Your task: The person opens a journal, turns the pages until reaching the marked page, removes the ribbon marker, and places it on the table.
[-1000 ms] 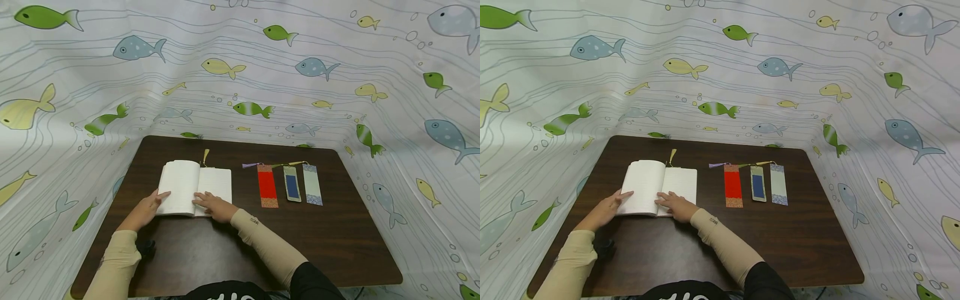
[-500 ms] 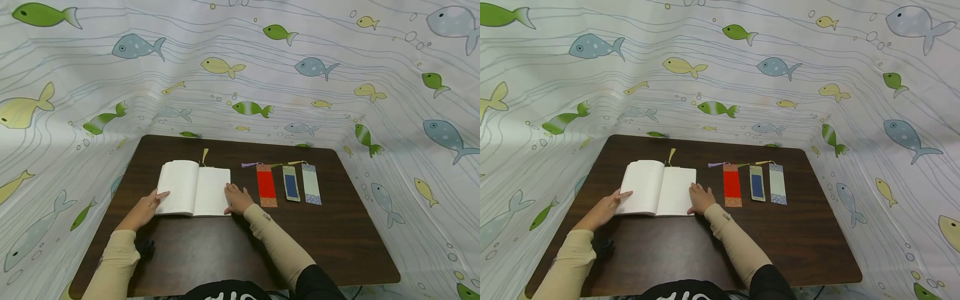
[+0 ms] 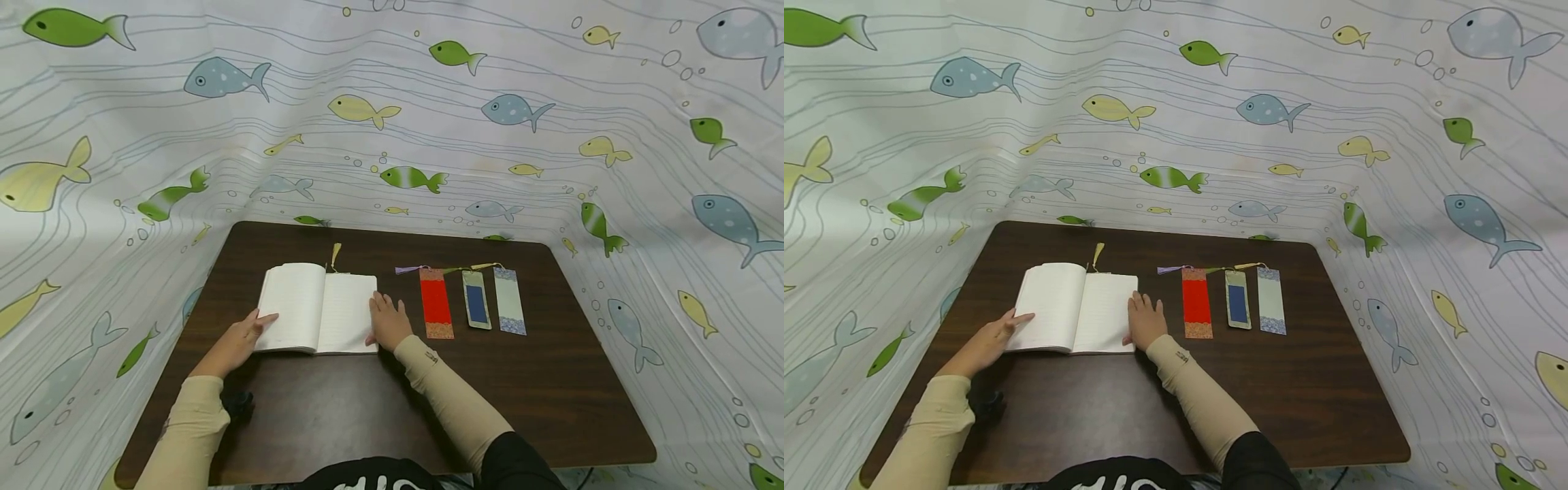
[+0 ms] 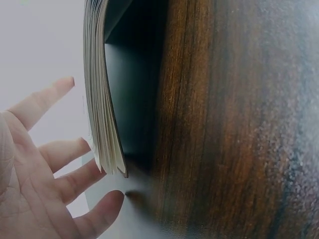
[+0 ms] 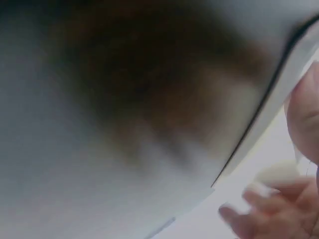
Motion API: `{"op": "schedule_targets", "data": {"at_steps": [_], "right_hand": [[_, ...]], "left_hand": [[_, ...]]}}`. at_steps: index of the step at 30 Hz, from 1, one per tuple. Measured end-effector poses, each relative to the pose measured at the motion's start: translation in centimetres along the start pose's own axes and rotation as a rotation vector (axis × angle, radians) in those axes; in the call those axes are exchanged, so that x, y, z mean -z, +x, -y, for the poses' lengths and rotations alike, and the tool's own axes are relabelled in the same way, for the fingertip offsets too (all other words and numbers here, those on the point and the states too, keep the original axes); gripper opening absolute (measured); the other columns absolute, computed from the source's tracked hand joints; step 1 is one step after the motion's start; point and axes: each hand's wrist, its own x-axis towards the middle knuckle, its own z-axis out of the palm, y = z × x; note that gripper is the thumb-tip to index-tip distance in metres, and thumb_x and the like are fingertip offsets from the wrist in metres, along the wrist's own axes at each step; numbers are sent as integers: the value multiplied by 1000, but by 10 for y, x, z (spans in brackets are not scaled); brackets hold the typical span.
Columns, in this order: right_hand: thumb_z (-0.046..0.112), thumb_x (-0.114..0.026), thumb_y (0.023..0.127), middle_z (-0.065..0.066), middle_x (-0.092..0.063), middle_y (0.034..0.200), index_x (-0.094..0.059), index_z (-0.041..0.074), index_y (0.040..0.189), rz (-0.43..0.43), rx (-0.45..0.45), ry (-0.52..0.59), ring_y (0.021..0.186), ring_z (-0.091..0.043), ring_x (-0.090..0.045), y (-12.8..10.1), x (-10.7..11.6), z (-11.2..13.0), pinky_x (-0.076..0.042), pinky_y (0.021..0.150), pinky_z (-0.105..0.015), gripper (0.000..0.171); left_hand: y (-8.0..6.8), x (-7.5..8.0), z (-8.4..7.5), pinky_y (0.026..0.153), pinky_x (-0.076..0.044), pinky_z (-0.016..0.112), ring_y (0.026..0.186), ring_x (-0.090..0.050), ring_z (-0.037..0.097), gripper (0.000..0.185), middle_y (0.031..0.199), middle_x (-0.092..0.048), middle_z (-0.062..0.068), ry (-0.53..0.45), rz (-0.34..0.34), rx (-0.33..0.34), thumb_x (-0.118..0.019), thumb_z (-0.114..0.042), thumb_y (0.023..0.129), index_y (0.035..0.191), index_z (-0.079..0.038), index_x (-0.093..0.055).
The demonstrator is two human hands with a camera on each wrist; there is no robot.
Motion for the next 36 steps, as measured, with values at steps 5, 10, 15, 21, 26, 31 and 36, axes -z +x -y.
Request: {"op": "schedule_targets", "data": {"at_steps": [5, 10, 15, 21, 26, 31, 36], "right_hand": [[47, -87, 77, -23, -38, 158, -22, -8, 156, -61, -80, 149, 143, -35, -43, 1, -1, 2, -34, 114, -61, 116], [36, -79, 90, -18, -36, 160, -18, -7, 158, -54, 19, 523, 144, -31, -42, 5, 2, 6, -30, 118, -55, 100], [32, -62, 103, -15, -35, 162, -17, 0, 161, 36, 162, 871, 147, -29, -37, 6, 5, 22, -33, 118, -44, 80], [32, -58, 105, -13, -27, 166, -24, 5, 161, 62, 319, 820, 151, -23, -29, 8, 5, 51, -30, 120, -36, 71], [38, -61, 102, -10, -23, 168, -43, 12, 155, 88, 421, 548, 153, -23, -25, 6, 2, 66, -33, 117, -51, 61], [43, -56, 104, -4, -22, 169, -48, 22, 153, 138, 450, 420, 155, -25, -20, 4, 2, 73, -29, 116, -61, 54], [44, -49, 106, 4, -20, 169, -43, 25, 156, 194, 463, 383, 156, -24, -15, 5, 3, 75, -25, 117, -63, 54]], "left_hand": [[-2, 0, -1, 109, -24, 74, 137, -29, 64, 59, 153, -21, 45, -11, -5, -18, -23, -39, 113, 146, 3, -49], [-3, -1, -1, 109, -24, 75, 137, -28, 64, 60, 154, -21, 45, -28, -4, -27, -23, -39, 113, 147, 3, -49], [-2, -2, 1, 108, -24, 76, 137, -28, 65, 62, 153, -21, 45, -37, -5, -32, -21, -40, 112, 147, 4, -48], [-2, 0, -1, 107, -24, 76, 137, -28, 65, 63, 154, -21, 45, -31, -9, -23, -21, -41, 112, 147, 4, -47], [-4, 2, -3, 107, -24, 77, 137, -28, 65, 68, 154, -21, 44, -54, -3, 0, -16, -44, 112, 152, 6, -38], [-5, 5, -3, 104, -23, 80, 136, -27, 67, 69, 159, -17, 37, -97, -16, 30, -9, -51, 110, 163, -6, -12], [-3, 5, -2, 103, -21, 82, 137, -23, 68, 68, 160, -11, 39, -60, 18, 19, -14, -52, 109, 162, -10, -23]]}}
